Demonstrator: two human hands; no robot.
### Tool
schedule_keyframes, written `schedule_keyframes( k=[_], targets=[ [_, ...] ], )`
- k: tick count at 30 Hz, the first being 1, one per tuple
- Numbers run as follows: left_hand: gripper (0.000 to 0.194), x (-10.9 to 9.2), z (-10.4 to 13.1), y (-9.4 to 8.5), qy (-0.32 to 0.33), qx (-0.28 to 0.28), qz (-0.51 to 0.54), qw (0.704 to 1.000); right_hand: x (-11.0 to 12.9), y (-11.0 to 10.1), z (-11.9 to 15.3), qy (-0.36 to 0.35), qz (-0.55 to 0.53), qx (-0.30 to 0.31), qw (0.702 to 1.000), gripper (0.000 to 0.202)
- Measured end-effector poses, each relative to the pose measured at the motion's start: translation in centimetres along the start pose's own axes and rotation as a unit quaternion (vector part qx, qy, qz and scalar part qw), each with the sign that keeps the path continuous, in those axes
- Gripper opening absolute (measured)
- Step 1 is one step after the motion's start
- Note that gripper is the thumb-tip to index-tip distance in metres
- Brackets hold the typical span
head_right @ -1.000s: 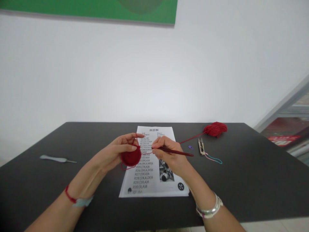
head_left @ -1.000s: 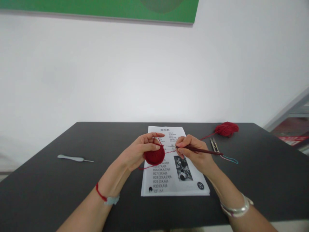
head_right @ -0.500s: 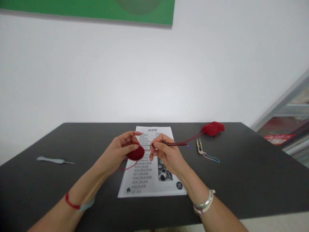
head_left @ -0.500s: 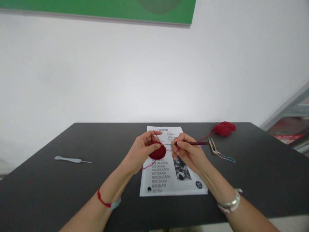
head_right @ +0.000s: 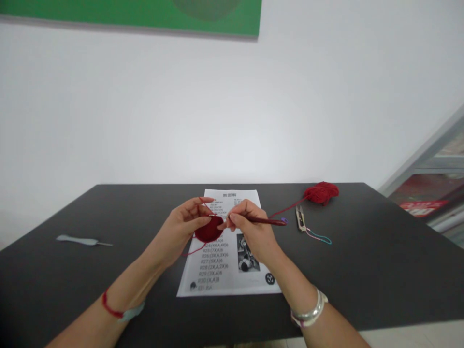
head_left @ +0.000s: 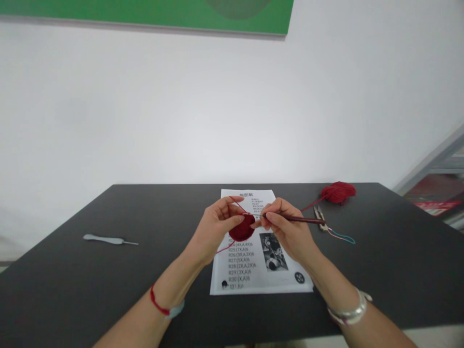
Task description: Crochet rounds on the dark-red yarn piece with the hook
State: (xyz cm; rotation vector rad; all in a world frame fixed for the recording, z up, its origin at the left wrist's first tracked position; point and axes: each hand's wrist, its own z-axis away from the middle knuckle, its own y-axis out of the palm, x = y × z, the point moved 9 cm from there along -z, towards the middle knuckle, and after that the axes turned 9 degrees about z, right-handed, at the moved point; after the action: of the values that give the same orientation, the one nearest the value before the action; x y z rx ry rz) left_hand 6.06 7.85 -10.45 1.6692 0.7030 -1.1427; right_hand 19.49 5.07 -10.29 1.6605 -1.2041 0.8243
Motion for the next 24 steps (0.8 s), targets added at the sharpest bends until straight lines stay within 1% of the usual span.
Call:
schedule_keyframes(
  k=[3, 7, 11, 14, 17, 19, 24],
  targets=[
    [0.031, -0.5, 0.1, -0.1, 0.023, -0.017, -0.019, 0.999, 0.4, -0.3, 0.2, -0.044, 0.068, 0.008, 0.997, 0.011],
    [0.031, -0.9, 0.2, -0.1, 0.031, -0.036, -0.039, 0.998, 0.6, -0.6, 0.8, -0.071, 0.170, -0.020, 0.983, 0.011],
    [0.033, -1.0, 0.3, -0.1, 0.035, -0.049, -0.041, 0.997, 1.1, -0.1, 1.4, -0.103, 0.248, -0.035, 0.963, 0.008],
    [0.032, -1.1, 0.5, 0.0, 0.044, -0.065, -0.045, 0.996, 2.1, 0.5, 1.8, -0.158, 0.317, -0.045, 0.934, 0.010],
    [0.029, -1.2, 0.7, 0.1, 0.060, -0.080, -0.062, 0.993, 3.3, 1.4, 2.3, -0.233, 0.388, -0.044, 0.891, 0.014],
    [0.027, -1.2, 0.8, 0.1, 0.067, -0.086, -0.074, 0.991, 3.8, 2.1, 2.6, -0.275, 0.413, -0.038, 0.867, 0.014],
    [0.027, -0.8, 0.6, 0.0, 0.075, -0.091, -0.076, 0.990, 4.1, 3.0, 3.1, -0.326, 0.439, -0.024, 0.837, 0.016]
  ],
)
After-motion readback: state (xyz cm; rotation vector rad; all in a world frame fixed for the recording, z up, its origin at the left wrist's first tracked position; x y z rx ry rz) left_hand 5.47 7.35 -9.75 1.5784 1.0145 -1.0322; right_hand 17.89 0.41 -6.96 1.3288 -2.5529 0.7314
